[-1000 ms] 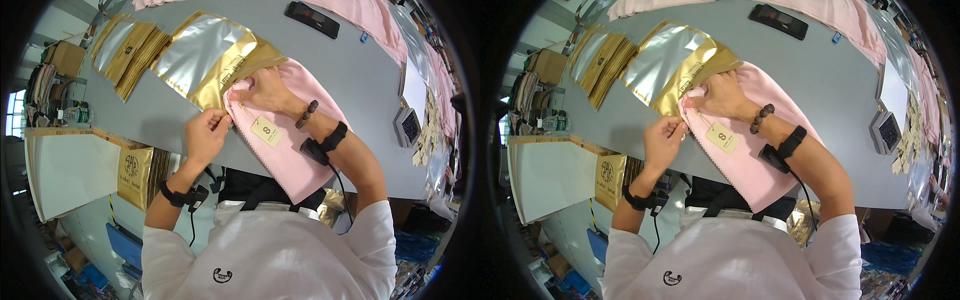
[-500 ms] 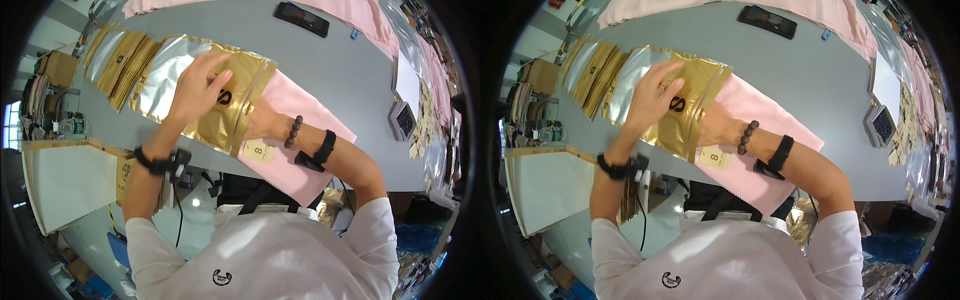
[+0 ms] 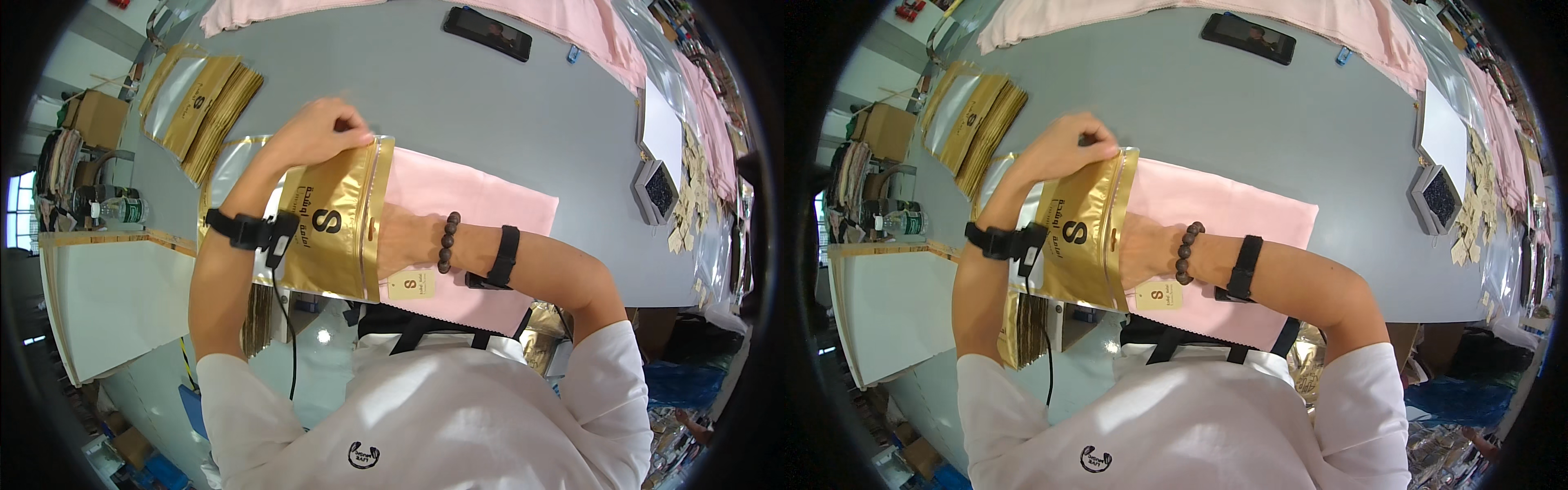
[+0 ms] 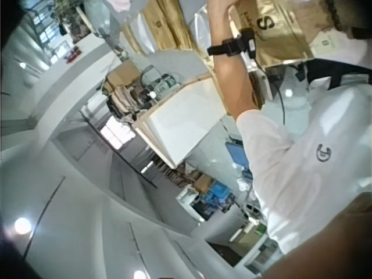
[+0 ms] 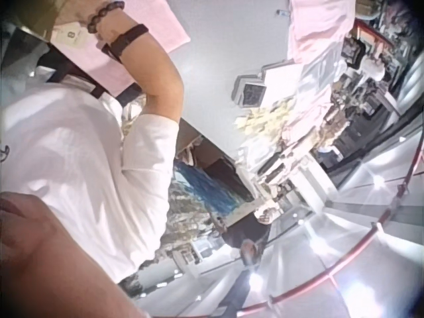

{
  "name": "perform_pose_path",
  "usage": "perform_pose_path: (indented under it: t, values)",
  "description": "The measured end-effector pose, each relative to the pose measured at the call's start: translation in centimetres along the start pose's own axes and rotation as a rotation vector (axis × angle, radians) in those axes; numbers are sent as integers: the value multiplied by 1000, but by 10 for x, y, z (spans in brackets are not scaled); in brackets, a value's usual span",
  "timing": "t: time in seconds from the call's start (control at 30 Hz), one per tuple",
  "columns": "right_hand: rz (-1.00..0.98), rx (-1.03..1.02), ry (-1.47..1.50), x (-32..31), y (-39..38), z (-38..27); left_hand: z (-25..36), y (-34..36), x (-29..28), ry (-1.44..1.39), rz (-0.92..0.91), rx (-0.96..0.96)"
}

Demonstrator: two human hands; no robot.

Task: The person folds a pink cloth on a gray table, places a size tag on it, and inserts it into a gold mailing bag. The process is repeated for multiple items, with each folded cloth being sealed in a bag and set aside.

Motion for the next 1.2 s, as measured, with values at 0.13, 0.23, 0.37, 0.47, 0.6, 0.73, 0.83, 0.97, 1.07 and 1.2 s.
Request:
perform_pose_path:
  t: [0.13, 0.23, 0.37, 0.47, 0.6, 0.73, 0.83, 0.97, 1.07, 1.2]
  values:
    - [-332, 18, -26, 4, -4, -8, 4, -14, 12, -13, 127, 16]
    - [-680, 267, 46, 1, -16, -6, 43, -12, 42, 24, 212, 348]
    - [-587, 630, 382, -33, -5, 3, 86, -51, 57, 221, 506, 517]
    - [-537, 849, 392, -78, -25, 17, 89, -94, 73, 225, 522, 321]
    - [-194, 540, -81, -106, -18, 24, 57, -112, 95, 164, 463, 183]
    - [-56, 517, -273, -93, -6, 45, 45, -119, 107, 77, 718, 430]
    - [-19, 529, -361, -77, 13, 61, 40, -126, 111, 43, 780, 446]
    - [14, 528, -422, -78, 27, 72, 28, -133, 106, -104, 868, 280]
    - [-4, 495, -453, -91, 16, 62, 26, -134, 107, -142, 873, 255]
    - [-39, 476, -533, -105, -12, 41, 27, -136, 109, -138, 890, 282]
Point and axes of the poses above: each hand's wrist, its own y-axis towards the middle knuckle, its own x-axis out of the palm, z = x × y, the point moved 5 cm from there along y, towards the middle knuckle, and after that the axes turned 4 degrees about -y, right-handed, at the moved point
